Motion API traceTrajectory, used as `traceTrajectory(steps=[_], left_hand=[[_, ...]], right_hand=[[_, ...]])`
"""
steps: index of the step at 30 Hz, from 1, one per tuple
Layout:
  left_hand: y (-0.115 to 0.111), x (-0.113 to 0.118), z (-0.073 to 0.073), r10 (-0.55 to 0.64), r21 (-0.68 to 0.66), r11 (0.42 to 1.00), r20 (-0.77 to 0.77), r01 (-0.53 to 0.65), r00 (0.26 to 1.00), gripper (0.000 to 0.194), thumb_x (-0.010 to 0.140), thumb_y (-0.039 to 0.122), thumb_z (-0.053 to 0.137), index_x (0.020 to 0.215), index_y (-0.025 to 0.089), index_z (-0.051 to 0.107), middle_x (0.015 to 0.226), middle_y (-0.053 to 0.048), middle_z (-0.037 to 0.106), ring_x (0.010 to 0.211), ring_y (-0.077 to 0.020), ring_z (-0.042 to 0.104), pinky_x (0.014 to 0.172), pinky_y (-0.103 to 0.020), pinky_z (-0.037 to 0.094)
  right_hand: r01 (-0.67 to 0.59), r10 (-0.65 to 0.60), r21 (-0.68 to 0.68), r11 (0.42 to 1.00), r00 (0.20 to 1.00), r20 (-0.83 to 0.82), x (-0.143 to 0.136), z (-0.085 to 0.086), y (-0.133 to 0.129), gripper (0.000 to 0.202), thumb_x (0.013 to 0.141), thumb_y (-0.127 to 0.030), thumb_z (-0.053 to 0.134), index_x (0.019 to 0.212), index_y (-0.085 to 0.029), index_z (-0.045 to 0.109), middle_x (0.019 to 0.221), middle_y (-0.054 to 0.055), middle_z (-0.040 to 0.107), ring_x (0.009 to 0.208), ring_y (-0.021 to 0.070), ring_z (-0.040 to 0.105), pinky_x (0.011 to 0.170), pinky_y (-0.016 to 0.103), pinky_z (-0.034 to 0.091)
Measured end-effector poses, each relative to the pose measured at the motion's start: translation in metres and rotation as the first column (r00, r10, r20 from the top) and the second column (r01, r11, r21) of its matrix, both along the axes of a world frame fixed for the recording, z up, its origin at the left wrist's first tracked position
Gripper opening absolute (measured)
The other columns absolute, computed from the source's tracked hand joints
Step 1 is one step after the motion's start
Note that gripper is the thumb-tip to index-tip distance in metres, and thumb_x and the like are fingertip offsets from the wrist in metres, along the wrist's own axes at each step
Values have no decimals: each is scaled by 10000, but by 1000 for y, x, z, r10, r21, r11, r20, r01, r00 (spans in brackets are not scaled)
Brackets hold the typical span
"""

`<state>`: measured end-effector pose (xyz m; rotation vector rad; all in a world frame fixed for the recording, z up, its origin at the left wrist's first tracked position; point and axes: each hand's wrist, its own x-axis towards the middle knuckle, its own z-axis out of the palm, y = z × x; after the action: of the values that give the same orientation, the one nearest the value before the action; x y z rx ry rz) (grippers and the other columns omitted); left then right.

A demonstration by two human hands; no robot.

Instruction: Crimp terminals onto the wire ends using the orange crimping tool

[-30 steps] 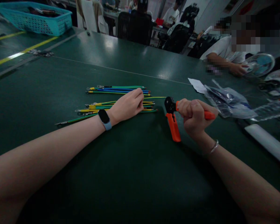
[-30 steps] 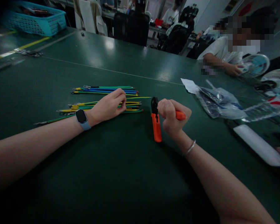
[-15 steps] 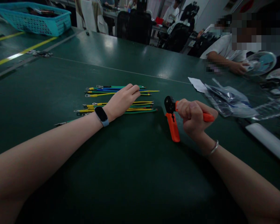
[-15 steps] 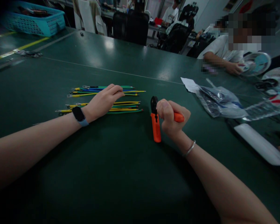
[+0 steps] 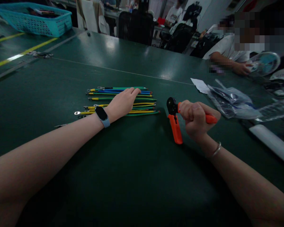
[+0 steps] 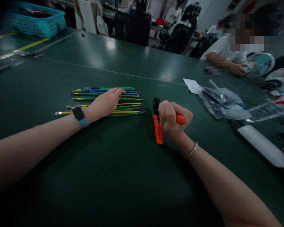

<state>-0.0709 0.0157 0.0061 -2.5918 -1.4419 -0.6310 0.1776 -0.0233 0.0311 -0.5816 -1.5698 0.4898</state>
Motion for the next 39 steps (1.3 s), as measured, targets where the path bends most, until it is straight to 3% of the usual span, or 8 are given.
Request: traceTrajectory(steps=[7,16,21,25,29,39], left_hand=[[1,1,-2,45,67,997,-76,-40,996,280,996,137,427,1220,82,585,1055,-143,700,979,-242,665,879,-380,540],[-5,3,6,81,-12,997,-105,-83,991,258,1015,201,458,1203,92,598,1075,-134,714,931,-238,688,819,-360,539],[-3,2,4,84,65,995,-80,-79,993,242,996,184,472,1160,89,622,1063,-135,688,900,-224,664,795,-347,543],[0,1,-1,83,137,988,-70,-73,994,246,990,192,479,1104,88,670,1078,-157,675,1010,-266,619,874,-416,540],[1,1,-2,88,91,993,-95,-79,992,313,1019,221,428,1018,98,716,1033,-141,685,979,-251,607,886,-435,532],[2,0,0,57,25,998,-89,-55,994,362,1036,233,413,1073,90,743,1105,-152,694,982,-245,595,897,-433,506]], right_hand=[[14,-14,-8,1000,1000,8,1,0,-1,513,917,-379,584,490,-229,342,439,-60,314,408,87,321,485,324,333],[-20,20,20,1000,1000,-9,0,0,0,487,925,-321,572,501,-222,355,445,-57,319,413,86,326,485,324,309],[-16,16,13,1000,1000,-7,0,0,0,494,925,-328,575,498,-222,352,446,-59,311,410,85,322,485,326,313],[-41,41,39,998,999,-12,1,0,1,486,932,-306,575,504,-218,363,446,-61,317,411,83,330,488,324,305],[-45,45,33,998,999,-5,2,-2,1,482,940,-300,571,509,-217,370,451,-60,325,415,83,334,489,320,303],[-42,42,43,998,999,-2,2,-1,2,479,941,-303,569,507,-227,379,451,-59,319,412,92,329,487,328,319]])
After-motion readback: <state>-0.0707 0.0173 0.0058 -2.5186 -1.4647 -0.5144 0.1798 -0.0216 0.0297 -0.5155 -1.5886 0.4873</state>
